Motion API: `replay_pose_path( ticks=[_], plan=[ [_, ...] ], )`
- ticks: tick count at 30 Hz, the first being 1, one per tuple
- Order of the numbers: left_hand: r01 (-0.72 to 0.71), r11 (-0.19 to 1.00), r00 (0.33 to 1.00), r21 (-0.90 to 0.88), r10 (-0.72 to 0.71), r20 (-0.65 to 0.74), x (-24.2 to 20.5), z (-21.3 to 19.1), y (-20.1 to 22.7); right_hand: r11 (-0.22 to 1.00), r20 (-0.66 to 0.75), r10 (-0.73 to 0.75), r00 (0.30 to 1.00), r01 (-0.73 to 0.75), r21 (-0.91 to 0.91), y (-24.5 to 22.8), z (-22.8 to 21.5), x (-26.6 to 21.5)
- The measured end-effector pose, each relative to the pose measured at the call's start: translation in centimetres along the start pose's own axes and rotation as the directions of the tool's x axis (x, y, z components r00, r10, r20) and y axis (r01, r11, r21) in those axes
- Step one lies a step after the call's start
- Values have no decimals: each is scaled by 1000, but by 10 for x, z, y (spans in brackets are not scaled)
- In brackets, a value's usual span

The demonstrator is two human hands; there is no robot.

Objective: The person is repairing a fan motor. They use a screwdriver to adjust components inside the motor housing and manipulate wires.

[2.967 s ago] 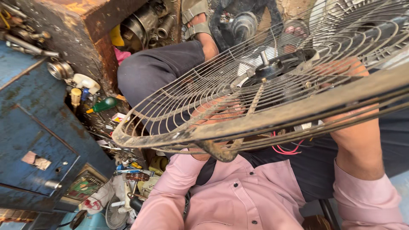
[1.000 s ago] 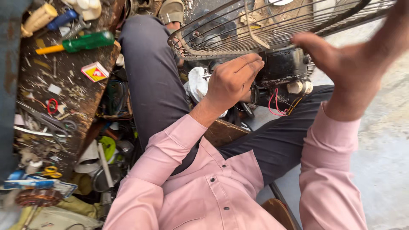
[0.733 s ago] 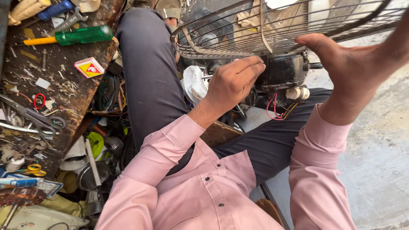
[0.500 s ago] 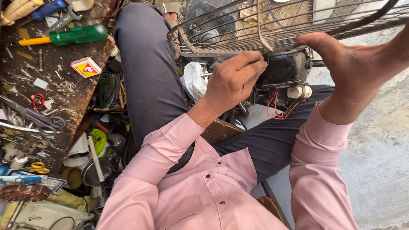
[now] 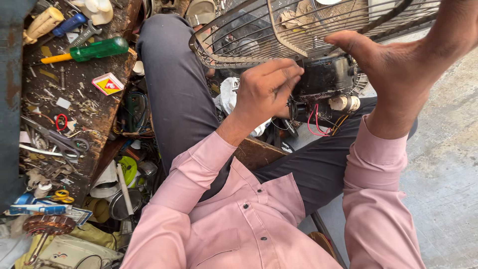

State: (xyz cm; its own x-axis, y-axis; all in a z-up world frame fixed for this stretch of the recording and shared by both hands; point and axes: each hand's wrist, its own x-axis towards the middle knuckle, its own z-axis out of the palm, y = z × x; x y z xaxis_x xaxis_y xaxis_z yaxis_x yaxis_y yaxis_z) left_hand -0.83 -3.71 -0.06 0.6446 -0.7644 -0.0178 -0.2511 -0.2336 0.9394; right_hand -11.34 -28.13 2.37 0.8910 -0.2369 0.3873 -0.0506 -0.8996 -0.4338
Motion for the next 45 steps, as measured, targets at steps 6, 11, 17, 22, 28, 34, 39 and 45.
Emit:
replay_pose_path(
  ticks=[6,11,17,22,28,34,39,45],
  plan=[
    [18,1000,999,4,-18,-31,0,7,-4,998,15,-32,999,33,-47,-6,-3,9],
    [-36,998,999,51,36,-3,-5,8,-5,998,14,-19,1000,20,-68,-10,-6,6],
    [-111,989,994,95,113,-6,-5,7,-2,995,13,-21,1000,22,-93,-8,-6,4],
    [-150,982,988,116,152,-7,-1,7,-1,1000,-1,6,1000,-6,-23,-4,-3,4],
    [-116,990,993,77,116,2,-2,8,-2,995,8,-63,998,64,-72,-1,-5,4],
    [-107,994,994,36,107,13,-1,6,-6,991,-4,-65,998,64,-116,-3,-3,3],
    [-112,993,994,19,112,14,1,4,-4,992,-27,-88,996,85,-92,-2,0,4],
    [-66,998,995,-2,66,-70,-2,3,5,998,-24,-46,999,45,-42,-5,0,4]
  ],
)
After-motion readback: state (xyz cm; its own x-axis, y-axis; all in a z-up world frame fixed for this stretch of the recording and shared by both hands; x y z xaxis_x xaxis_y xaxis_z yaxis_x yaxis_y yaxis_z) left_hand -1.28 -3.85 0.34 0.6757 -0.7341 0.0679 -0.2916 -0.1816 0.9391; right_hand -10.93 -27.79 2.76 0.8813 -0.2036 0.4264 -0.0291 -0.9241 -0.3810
